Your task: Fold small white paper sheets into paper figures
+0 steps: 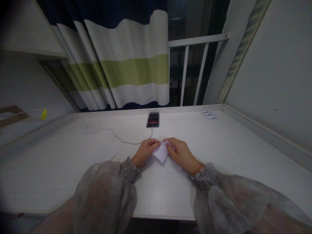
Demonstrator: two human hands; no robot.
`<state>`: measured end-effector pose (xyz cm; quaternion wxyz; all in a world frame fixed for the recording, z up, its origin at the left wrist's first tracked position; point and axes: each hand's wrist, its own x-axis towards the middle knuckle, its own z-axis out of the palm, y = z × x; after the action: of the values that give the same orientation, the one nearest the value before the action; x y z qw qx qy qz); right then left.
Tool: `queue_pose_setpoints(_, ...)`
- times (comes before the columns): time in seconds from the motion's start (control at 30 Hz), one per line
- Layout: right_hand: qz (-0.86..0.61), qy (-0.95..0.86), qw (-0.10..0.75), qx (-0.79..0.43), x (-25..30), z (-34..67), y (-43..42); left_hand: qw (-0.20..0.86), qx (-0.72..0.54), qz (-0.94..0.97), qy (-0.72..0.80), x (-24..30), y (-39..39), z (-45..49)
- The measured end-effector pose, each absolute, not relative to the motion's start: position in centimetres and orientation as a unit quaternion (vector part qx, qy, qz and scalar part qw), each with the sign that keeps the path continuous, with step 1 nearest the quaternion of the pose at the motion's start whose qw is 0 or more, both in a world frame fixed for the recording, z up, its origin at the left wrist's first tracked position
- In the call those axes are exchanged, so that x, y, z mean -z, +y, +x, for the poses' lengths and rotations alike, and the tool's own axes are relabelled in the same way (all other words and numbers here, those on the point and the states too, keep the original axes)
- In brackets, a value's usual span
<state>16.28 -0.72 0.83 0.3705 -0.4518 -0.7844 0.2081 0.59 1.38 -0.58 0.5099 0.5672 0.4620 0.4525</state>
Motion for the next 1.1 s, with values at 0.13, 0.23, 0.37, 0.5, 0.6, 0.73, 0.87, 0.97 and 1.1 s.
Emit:
queue_pose_setpoints(0.13, -0.474, -0.76, 0.378, -0.235, -0.7, 16.6, -0.6, 0.584, -0.425, 0.542, 0.43, 0.6, 1.2, 0.7)
queue_pose_setpoints(0.23, -0.471, -0.761, 0.383, -0.228, -0.7, 16.7, -0.5, 0.617, -0.417, 0.52, 0.42, 0.5, 1.3, 0.5)
queue_pose_setpoints(0.37, -0.435, -0.79, 0.384, -0.199, -1.0, 17.2, -0.6, 0.665, -0.39, 0.494, 0.403, 0.3, 1.3, 0.1)
queue_pose_setpoints(0.5, -0.378, -0.83, 0.362, -0.193, -1.5, 17.8, -0.6, 0.698, -0.358, 0.472, 0.403, -0.2, 1.1, -0.2)
queue_pose_setpoints(0.6, -0.367, -0.842, 0.344, -0.196, -1.6, 18.0, -0.6, 0.706, -0.352, 0.469, 0.396, -0.4, 0.9, -0.3)
queue_pose_setpoints(0.73, -0.325, -0.86, 0.344, -0.193, -1.3, 18.2, -0.5, 0.707, -0.35, 0.475, 0.39, -0.3, 0.9, -0.3)
queue_pose_setpoints(0.87, -0.313, -0.856, 0.354, -0.212, -1.2, 18.4, -0.2, 0.699, -0.341, 0.494, 0.388, -0.1, 0.9, -0.3)
queue_pose_setpoints(0.97, -0.321, -0.84, 0.362, -0.246, -1.4, 18.5, -0.1, 0.688, -0.338, 0.51, 0.391, -0.2, 1.0, -0.4)
queue_pose_setpoints(1.1, -0.317, -0.826, 0.372, -0.28, -1.6, 18.4, -0.1, 0.69, -0.329, 0.516, 0.386, -0.2, 1.0, -0.4)
